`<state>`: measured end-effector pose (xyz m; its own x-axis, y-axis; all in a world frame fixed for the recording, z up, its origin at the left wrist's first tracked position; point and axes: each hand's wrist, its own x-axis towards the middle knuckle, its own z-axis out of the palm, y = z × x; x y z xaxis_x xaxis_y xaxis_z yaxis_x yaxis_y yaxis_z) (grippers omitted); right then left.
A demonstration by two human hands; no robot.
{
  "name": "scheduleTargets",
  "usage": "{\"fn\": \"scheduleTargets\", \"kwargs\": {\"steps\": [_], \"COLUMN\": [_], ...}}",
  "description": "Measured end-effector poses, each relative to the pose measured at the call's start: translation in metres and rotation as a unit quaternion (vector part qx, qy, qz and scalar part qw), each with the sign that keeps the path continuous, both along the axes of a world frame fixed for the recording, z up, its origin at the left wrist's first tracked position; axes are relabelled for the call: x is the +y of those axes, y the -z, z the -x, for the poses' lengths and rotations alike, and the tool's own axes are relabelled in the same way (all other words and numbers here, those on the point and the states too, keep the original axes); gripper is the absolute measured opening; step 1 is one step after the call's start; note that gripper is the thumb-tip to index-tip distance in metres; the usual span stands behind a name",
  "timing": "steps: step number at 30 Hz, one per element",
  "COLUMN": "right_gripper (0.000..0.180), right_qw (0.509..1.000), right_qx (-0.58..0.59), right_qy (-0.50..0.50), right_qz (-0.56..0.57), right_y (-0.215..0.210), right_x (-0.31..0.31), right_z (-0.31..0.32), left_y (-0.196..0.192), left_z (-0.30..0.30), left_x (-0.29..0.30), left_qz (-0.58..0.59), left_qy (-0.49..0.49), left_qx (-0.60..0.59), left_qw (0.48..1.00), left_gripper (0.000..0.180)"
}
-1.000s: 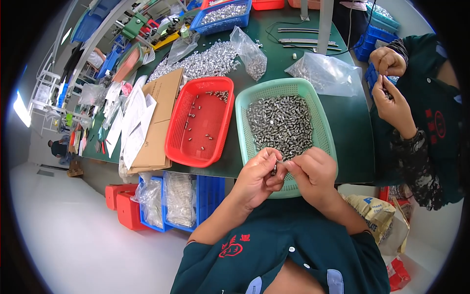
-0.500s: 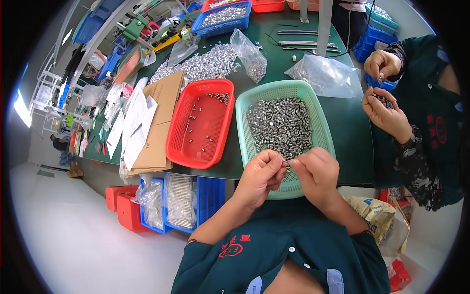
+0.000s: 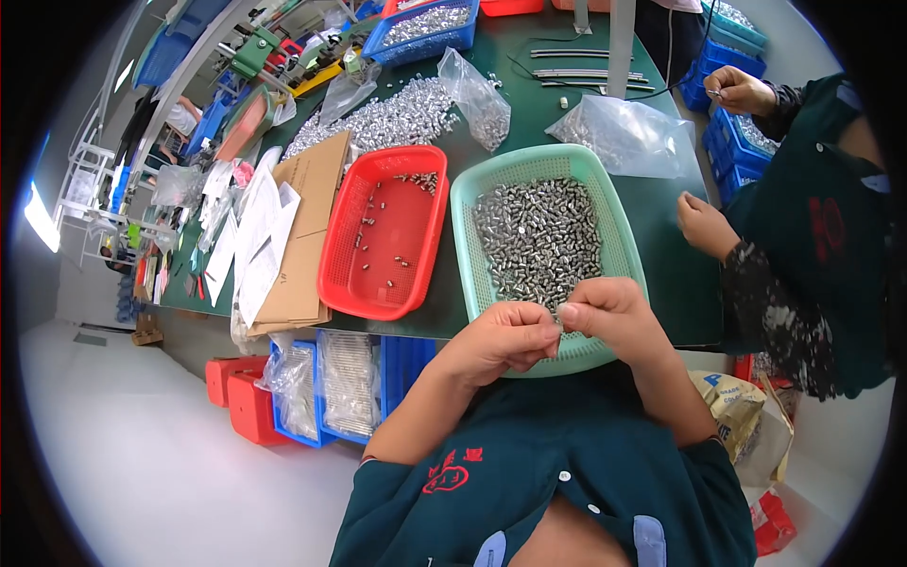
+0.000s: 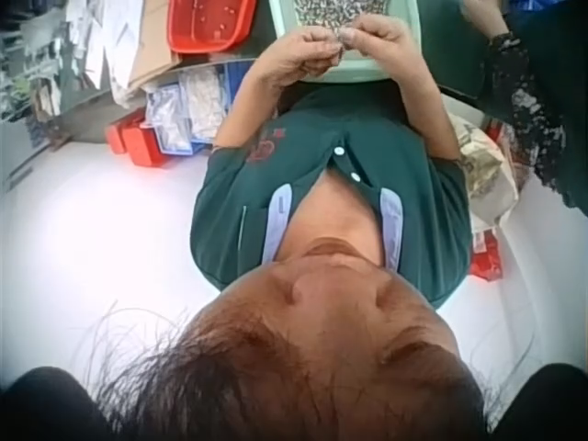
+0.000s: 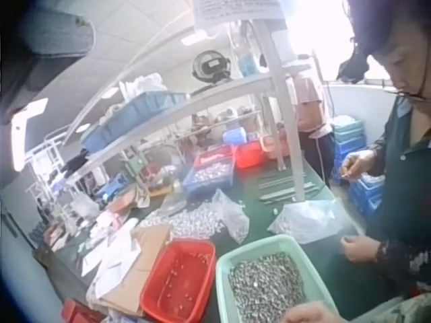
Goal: Sorting and inspecting small metal hardware components at a workbench.
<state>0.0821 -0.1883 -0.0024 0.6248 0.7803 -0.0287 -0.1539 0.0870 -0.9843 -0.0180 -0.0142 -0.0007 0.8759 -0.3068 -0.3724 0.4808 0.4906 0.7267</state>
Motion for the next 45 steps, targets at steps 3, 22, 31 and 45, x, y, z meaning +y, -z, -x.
{"fn": "scheduleTargets", "kwargs": {"steps": [3,22,31,45], "right_gripper": [0.018,0.023,0.023,0.024], "right_qw": [0.999,0.994,0.881,0.979], "right_qx": [0.01,-0.058,-0.414,-0.175], "right_qy": [-0.045,0.08,0.202,0.094], "right_qz": [-0.016,0.053,0.106,0.053], "right_y": [-0.001,0.011,-0.006,0.002], "right_x": [0.0,0.007,0.007,0.009], "right_z": [0.002,0.01,0.011,0.009], "left_y": [0.003,0.004,0.008,-0.007], "left_z": [0.002,0.006,0.012,0.004], "left_x": [0.0,-0.008,-0.005,-0.015], "left_qz": [0.018,0.008,0.053,-0.184], "left_qy": [0.019,-0.268,-0.288,-0.077], "left_qx": [0.014,0.06,0.052,-0.061], "left_qw": [1.0,0.961,0.955,0.978], "left_gripper": [0.024,0.022,0.012,0.018]}}
